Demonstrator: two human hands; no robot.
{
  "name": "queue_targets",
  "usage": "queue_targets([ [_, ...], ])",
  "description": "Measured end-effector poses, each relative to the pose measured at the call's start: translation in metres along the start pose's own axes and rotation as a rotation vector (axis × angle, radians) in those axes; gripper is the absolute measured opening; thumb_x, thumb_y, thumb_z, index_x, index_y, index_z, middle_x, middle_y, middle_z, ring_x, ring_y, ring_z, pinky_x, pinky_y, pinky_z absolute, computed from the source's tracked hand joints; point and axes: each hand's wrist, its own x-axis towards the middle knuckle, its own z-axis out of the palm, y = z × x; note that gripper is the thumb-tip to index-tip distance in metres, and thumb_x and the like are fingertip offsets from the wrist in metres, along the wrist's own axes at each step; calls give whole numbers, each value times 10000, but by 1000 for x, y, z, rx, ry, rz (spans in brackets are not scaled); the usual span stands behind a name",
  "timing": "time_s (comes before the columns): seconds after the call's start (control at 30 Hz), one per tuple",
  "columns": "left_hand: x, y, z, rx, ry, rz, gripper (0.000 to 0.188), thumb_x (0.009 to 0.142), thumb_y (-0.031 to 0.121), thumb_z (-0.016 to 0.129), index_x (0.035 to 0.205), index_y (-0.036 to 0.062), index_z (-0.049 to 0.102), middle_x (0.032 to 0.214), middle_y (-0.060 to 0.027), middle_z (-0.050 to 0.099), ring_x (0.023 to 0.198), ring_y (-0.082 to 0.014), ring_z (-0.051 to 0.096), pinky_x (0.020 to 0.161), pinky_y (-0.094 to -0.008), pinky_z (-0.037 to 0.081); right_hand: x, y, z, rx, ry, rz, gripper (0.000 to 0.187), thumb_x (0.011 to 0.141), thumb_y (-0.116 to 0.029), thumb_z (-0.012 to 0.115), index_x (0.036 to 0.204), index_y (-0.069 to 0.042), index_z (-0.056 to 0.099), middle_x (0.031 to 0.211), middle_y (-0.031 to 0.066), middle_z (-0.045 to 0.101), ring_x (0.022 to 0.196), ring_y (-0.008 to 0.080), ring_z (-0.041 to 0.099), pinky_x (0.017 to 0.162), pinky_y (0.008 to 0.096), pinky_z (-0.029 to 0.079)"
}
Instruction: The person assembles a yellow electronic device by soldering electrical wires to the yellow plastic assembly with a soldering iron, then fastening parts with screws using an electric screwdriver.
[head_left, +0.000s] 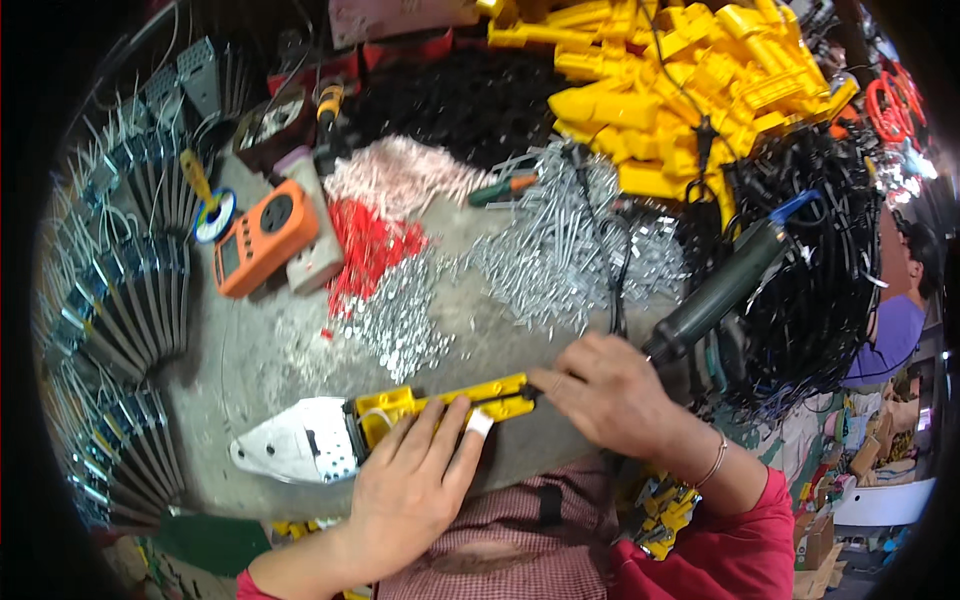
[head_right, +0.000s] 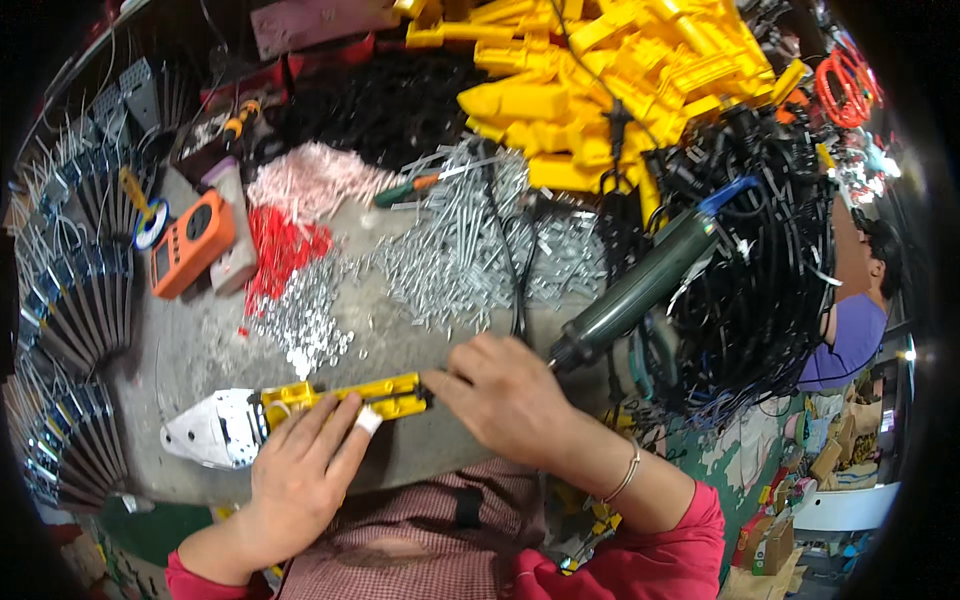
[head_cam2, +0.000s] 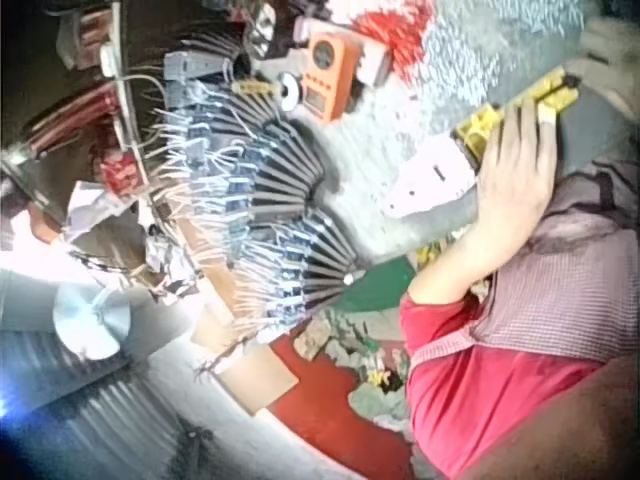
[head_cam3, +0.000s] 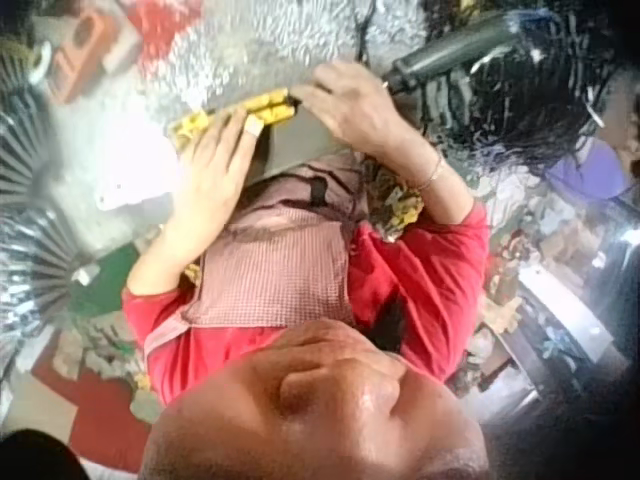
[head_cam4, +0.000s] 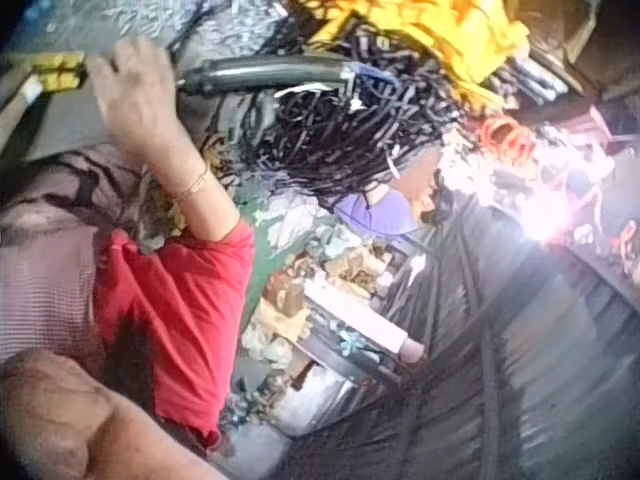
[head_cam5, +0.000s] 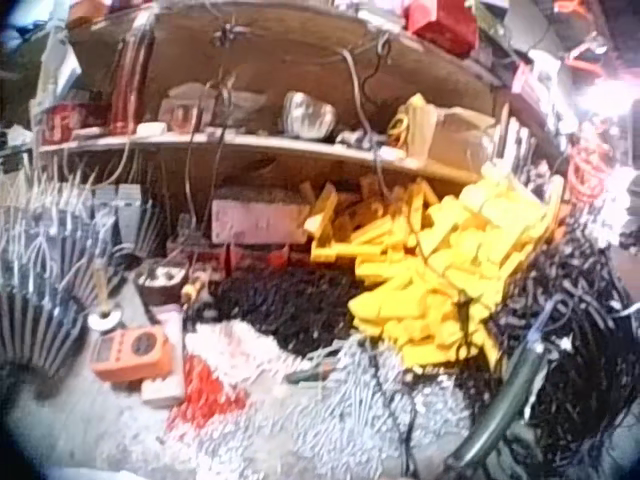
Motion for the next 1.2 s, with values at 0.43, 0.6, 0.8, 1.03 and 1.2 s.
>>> queue_targets([
  [0.43, -12, 0, -11, -212, -117, -72, 787, 712, 28, 612, 1449, 43, 339, 1478, -212, 344, 1367, -369, 346, 1145, -560, 202, 149, 140, -87, -689, 168, 358, 295, 829, -185, 606, 1092, -53, 634, 1085, 155, 636, 1043, 306, 594, 839, 429, 491],
  [0.6, -7, -1, -7, -201, -134, -42, 752, 722, 21, 571, 1443, 47, 360, 1473, -229, 345, 1359, -384, 351, 1148, -564, 187, 187, 145, -80, -547, 94, 474, 268, 807, -294, 646, 1005, -115, 676, 966, 121, 690, 972, 281, 652, 826, 468, 460],
  [0.8, -11, -3, -10, -172, -124, -25, 701, 727, 78, 577, 1408, 44, 416, 1445, -235, 385, 1330, -387, 388, 1118, -576, 226, 198, 142, -75, -381, 456, 80, 463, 847, -415, 618, 1210, -128, 619, 1169, 146, 617, 1102, 297, 582, 926, 452, 463],
  [1.03, -8, -1, -9, -201, -74, -27, 639, 755, 72, 546, 1384, 23, 440, 1424, -241, 410, 1303, -387, 419, 1102, -597, 234, 112, 203, -214, -1024, 32, 771, 306, 770, -33, 580, 1041, -130, 684, 1049, 109, 630, 1119, 298, 558, 927, 410, 461],
  [1.2, -8, -2, -11, -188, -69, -36, 565, 811, 73, 490, 1371, 10, 449, 1414, -242, 421, 1298, -387, 425, 1092, -605, 243, 76, 233, -214, -1178, -25, 648, 299, 847, -107, 559, 1124, -159, 658, 1160, 93, 595, 1162, 276, 526, 975, 475, 404],
])
